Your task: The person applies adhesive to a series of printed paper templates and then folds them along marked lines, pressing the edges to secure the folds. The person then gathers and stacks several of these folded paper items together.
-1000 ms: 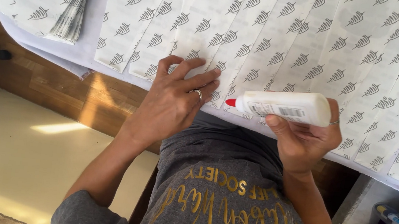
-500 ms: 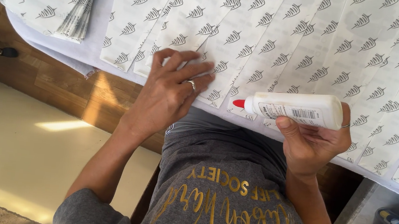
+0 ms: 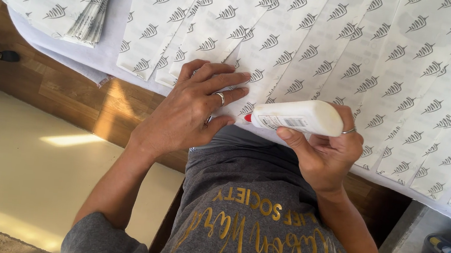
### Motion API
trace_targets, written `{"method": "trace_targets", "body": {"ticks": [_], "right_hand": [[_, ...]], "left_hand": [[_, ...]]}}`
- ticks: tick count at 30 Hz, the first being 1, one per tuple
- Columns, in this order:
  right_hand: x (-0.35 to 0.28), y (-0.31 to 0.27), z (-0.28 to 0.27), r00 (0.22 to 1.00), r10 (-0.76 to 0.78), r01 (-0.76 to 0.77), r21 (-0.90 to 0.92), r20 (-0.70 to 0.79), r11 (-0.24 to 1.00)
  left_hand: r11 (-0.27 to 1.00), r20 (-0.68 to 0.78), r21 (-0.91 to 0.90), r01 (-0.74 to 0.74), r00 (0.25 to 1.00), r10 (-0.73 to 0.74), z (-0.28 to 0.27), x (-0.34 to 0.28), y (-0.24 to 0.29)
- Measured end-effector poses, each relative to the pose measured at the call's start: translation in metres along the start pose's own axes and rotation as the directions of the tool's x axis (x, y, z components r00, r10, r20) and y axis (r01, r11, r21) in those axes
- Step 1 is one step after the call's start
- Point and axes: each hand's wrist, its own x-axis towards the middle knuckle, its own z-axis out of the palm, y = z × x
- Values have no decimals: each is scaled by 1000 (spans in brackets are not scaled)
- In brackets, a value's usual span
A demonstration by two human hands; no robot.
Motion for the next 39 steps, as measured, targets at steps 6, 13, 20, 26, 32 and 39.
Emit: {"method": "trace_targets", "body": {"ticks": [6, 13, 20, 26, 32, 39], "right_hand": [[13, -11, 24, 993, -82, 85, -26, 85, 996], [15, -9, 22, 988, -104, 95, 85, 112, 992], [4, -1, -14, 1000, 13, -14, -31, -23, 999], [6, -3, 16, 998, -57, 57, 0, 21, 998], [11, -6, 30, 987, -135, 138, -30, 85, 990], [3, -6, -18, 1000, 8, -8, -4, -22, 1000]], "left_hand": [[1000, 53, -18, 21, 998, -20, -1, -2, -5], [998, 11, -65, 20, 1000, -19, 2, -3, -9], [993, -105, -111, 40, 993, -52, 10, 1, -3], [992, -143, -106, 66, 986, -81, 11, 1, 0], [995, -156, -86, 48, 986, -61, 14, 1, 0], [997, -166, -76, 13, 986, -25, 15, 0, 5]]}}
